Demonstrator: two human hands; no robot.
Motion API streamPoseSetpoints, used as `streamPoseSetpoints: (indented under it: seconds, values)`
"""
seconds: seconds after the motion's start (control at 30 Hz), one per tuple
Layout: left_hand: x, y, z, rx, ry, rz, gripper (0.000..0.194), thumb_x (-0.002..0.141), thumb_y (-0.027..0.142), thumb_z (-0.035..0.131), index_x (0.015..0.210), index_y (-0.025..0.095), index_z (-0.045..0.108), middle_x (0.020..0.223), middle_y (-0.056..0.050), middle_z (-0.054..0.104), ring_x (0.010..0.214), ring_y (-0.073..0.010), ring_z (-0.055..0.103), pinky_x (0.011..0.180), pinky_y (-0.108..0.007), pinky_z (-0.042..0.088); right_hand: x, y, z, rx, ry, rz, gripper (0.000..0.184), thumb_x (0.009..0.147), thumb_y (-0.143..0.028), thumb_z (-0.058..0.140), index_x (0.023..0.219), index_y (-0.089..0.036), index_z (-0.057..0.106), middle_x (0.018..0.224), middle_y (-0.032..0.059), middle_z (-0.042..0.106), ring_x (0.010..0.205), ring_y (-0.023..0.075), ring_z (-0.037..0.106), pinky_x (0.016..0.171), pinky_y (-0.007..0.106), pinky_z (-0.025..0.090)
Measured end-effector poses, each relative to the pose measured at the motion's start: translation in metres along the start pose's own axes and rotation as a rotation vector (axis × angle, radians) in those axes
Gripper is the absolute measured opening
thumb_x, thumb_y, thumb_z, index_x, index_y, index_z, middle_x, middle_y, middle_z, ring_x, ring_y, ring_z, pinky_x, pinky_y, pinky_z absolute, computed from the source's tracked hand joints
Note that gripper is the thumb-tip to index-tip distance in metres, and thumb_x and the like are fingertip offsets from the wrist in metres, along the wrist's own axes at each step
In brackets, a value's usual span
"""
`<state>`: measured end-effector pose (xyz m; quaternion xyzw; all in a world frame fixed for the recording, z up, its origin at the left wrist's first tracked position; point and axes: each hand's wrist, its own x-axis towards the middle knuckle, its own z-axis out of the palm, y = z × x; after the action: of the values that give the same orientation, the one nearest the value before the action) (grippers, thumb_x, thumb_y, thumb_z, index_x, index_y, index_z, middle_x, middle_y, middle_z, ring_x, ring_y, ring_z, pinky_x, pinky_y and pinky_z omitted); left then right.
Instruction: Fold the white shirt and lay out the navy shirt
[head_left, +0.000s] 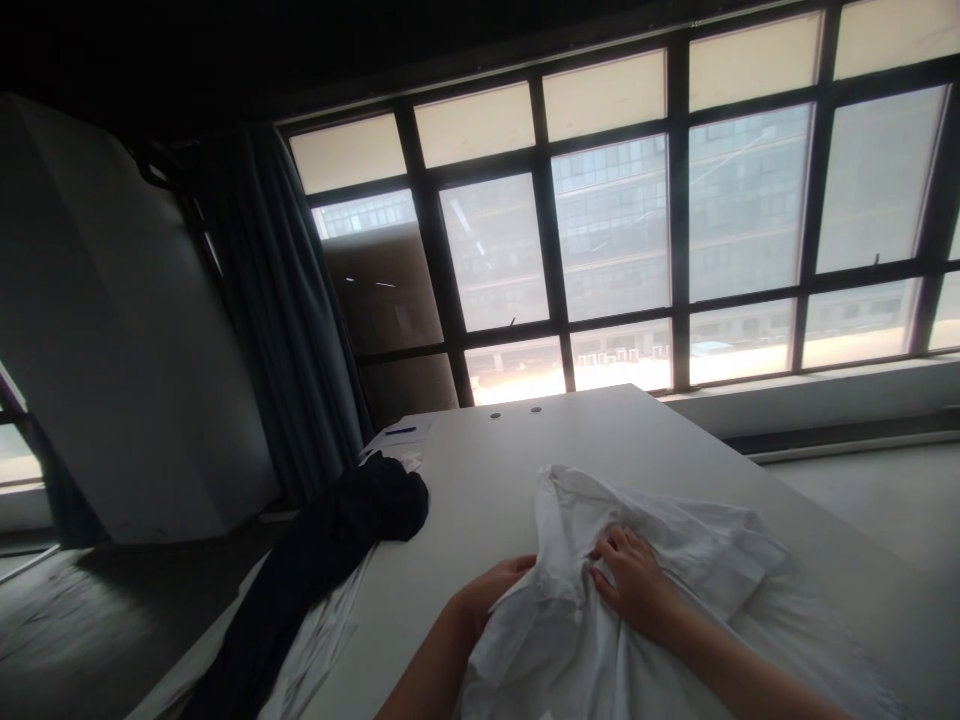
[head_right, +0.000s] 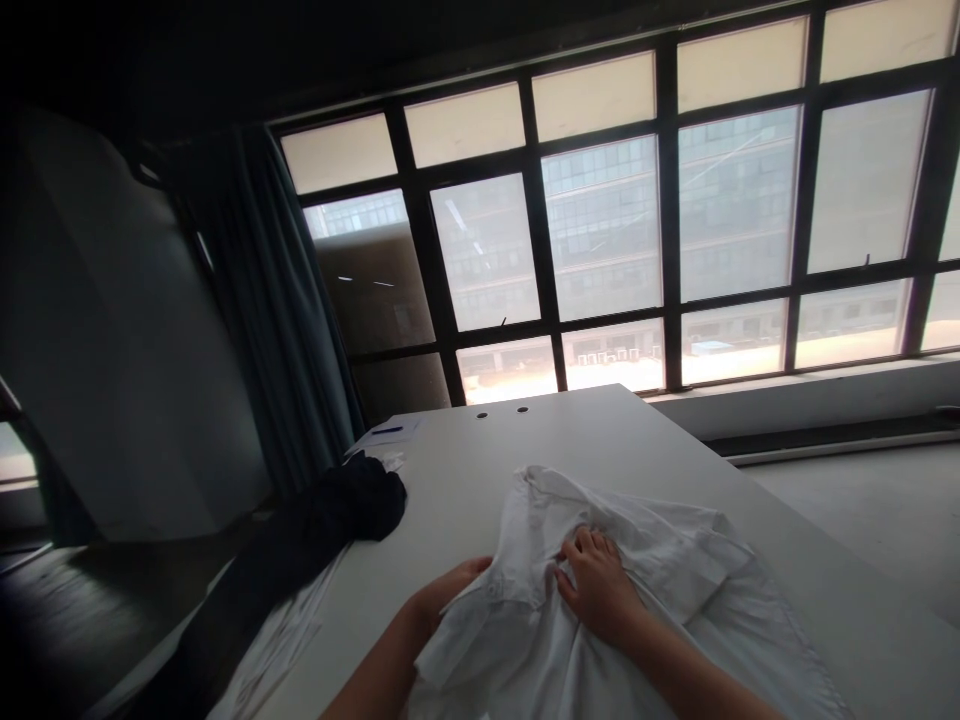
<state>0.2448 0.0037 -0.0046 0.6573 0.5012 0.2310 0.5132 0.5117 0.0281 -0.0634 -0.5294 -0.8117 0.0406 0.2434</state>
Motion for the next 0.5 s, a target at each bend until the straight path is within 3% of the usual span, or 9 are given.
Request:
streamPoseSetpoints:
  seconds: [0.07, 0.17, 0.33, 0.4, 0.5]
  values:
    - [0.003, 0.000, -0.005, 0.037, 0.033, 0.023, 0.063, 0.082, 0.060, 0.067, 0.126, 0.015, 0.068, 0.107, -0.010, 0.076, 0.097, -0.0265, 0.071, 0.086, -0.038, 0.056, 0.000, 0.001, 0.000, 0.008, 0.004, -0.004, 0.026, 0.091, -0.039, 0.054, 0.106, -0.024, 0.069, 0.112, 0.0104, 0.061, 0.110, 0.0286, 0.054, 0.102, 0.043, 0.036]
    - [0.001, -0.002, -0.028, 0.177, 0.234, 0.013, 0.059, 0.085, 0.047, 0.066, 0.134, 0.015, 0.060, 0.107, -0.009, 0.075, 0.095, -0.0239, 0.071, 0.082, -0.033, 0.055, 0.000, 0.003, 0.001, 0.013, -0.009, -0.003, 0.025, 0.090, -0.040, 0.054, 0.105, -0.024, 0.069, 0.111, 0.0100, 0.061, 0.108, 0.0285, 0.054, 0.102, 0.043, 0.036]
    - [-0.009, -0.017, -0.073, 0.514, 0.660, -0.031, 0.039, 0.087, 0.018, 0.054, 0.125, 0.015, 0.062, 0.124, -0.013, 0.064, 0.119, -0.0267, 0.056, 0.106, -0.040, 0.040, 0.002, 0.005, 0.002, 0.020, -0.022, -0.006, 0.026, 0.090, -0.042, 0.055, 0.106, -0.026, 0.069, 0.111, 0.0090, 0.062, 0.108, 0.0283, 0.054, 0.103, 0.043, 0.036]
    - [-0.011, -0.024, -0.078, 0.646, 0.752, -0.038, 0.040, 0.086, 0.012, 0.049, 0.123, 0.016, 0.063, 0.129, -0.015, 0.059, 0.126, -0.0299, 0.049, 0.111, -0.045, 0.032, 0.002, 0.006, 0.001, 0.023, -0.028, -0.012, 0.029, 0.091, -0.042, 0.053, 0.109, -0.027, 0.069, 0.113, 0.0091, 0.062, 0.110, 0.0284, 0.054, 0.104, 0.043, 0.036]
    - [-0.008, -0.032, -0.067, 0.797, 0.793, -0.022, 0.046, 0.088, 0.012, 0.047, 0.131, 0.017, 0.061, 0.141, -0.016, 0.051, 0.132, -0.0330, 0.042, 0.113, -0.049, 0.028, 0.003, 0.007, -0.001, 0.024, -0.039, -0.011, 0.034, 0.092, -0.042, 0.052, 0.118, -0.026, 0.067, 0.117, 0.0102, 0.062, 0.113, 0.0288, 0.053, 0.105, 0.042, 0.035]
